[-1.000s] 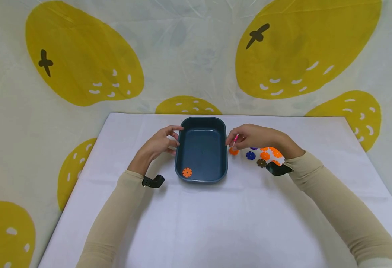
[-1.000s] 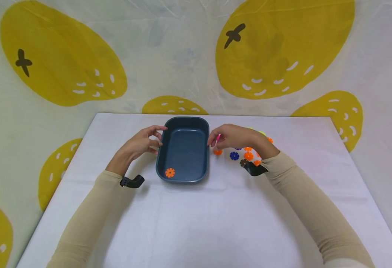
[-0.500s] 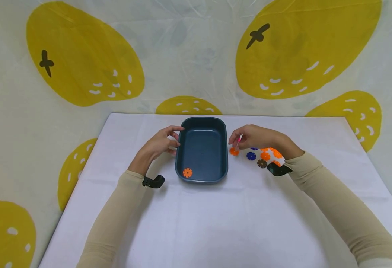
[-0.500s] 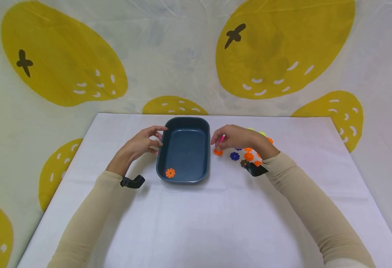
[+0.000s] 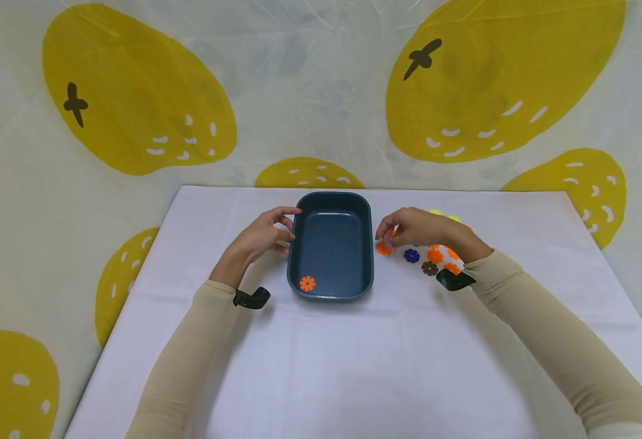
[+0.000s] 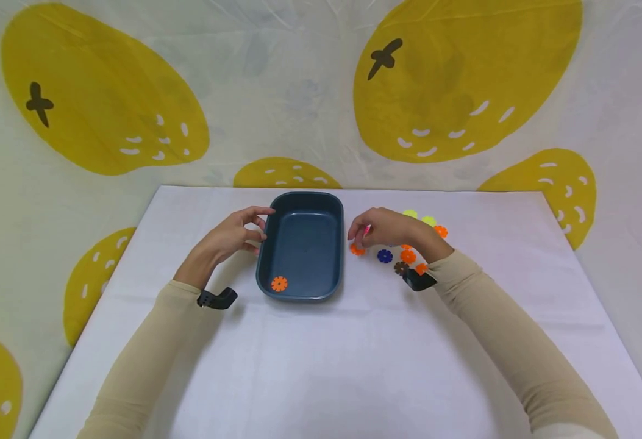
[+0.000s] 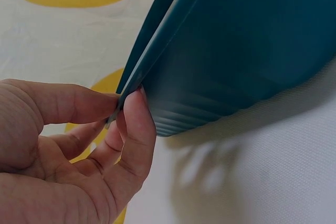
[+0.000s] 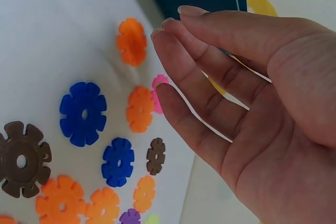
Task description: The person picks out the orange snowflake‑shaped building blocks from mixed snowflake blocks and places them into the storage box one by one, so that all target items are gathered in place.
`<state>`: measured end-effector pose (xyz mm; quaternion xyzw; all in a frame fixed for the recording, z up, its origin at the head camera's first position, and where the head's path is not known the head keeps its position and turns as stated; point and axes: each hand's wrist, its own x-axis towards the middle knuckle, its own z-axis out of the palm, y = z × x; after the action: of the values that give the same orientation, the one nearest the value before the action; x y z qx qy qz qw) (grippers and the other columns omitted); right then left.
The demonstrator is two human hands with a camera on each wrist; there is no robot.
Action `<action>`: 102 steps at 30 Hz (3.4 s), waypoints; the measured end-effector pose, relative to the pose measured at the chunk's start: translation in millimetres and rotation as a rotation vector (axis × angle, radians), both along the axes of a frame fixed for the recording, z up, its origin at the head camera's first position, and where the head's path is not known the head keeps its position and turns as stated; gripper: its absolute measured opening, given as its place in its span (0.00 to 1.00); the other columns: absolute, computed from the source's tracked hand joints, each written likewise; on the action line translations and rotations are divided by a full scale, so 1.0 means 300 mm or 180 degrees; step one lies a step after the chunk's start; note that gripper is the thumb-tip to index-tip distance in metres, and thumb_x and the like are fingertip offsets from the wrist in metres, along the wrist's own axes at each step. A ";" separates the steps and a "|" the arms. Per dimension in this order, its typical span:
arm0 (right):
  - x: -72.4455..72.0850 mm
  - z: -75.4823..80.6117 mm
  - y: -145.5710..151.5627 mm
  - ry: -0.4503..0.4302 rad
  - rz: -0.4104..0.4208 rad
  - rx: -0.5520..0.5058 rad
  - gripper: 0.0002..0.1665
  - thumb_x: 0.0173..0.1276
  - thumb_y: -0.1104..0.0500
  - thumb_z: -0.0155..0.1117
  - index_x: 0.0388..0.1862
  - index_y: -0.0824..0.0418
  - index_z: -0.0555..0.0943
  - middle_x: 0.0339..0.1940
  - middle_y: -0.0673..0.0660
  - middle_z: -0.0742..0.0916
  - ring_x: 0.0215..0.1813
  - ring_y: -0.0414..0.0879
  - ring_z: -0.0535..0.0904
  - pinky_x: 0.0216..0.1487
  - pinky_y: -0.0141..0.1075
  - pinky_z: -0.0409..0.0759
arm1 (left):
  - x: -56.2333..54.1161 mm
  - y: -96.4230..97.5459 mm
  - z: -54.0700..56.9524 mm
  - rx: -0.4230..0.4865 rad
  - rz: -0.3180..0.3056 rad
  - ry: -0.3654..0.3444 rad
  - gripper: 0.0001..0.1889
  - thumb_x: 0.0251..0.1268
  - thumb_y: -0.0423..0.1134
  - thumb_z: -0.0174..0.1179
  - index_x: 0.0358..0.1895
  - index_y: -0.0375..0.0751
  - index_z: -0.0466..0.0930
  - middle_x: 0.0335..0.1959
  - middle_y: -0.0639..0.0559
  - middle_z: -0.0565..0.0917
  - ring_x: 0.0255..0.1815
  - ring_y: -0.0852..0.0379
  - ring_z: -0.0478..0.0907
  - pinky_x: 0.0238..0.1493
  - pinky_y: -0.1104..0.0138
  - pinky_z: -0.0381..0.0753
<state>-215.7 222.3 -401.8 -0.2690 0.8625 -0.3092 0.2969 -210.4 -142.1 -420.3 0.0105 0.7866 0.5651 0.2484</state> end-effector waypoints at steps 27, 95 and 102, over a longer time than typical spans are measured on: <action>-0.019 -0.059 -0.006 0.0085 -0.0223 0.0195 0.12 0.67 0.70 0.65 0.49 0.63 0.85 0.40 0.57 0.86 0.43 0.50 0.80 0.52 0.41 0.83 | -0.003 0.001 0.007 -0.0049 0.0018 -0.0054 0.34 0.63 0.22 0.55 0.72 0.52 0.70 0.53 0.42 0.70 0.45 0.44 0.78 0.38 0.61 0.88; 0.023 -0.107 -0.041 0.0396 -0.0584 0.0515 0.12 0.64 0.66 0.73 0.46 0.62 0.83 0.39 0.57 0.84 0.43 0.51 0.78 0.47 0.39 0.83 | 0.005 0.002 0.004 0.0017 -0.0014 0.0036 0.34 0.63 0.21 0.56 0.73 0.48 0.69 0.51 0.42 0.70 0.42 0.45 0.77 0.35 0.63 0.87; 0.015 -0.100 -0.040 0.0500 -0.0454 0.0548 0.11 0.62 0.66 0.74 0.43 0.63 0.84 0.36 0.56 0.84 0.41 0.51 0.77 0.46 0.40 0.82 | 0.005 0.001 0.002 0.0038 -0.0037 0.0046 0.35 0.63 0.21 0.55 0.74 0.47 0.68 0.51 0.41 0.70 0.42 0.45 0.77 0.34 0.62 0.87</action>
<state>-211.3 210.2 -431.8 -0.2040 0.9233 -0.2323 0.2277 -209.1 -141.7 -419.5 0.0206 0.7849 0.5683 0.2459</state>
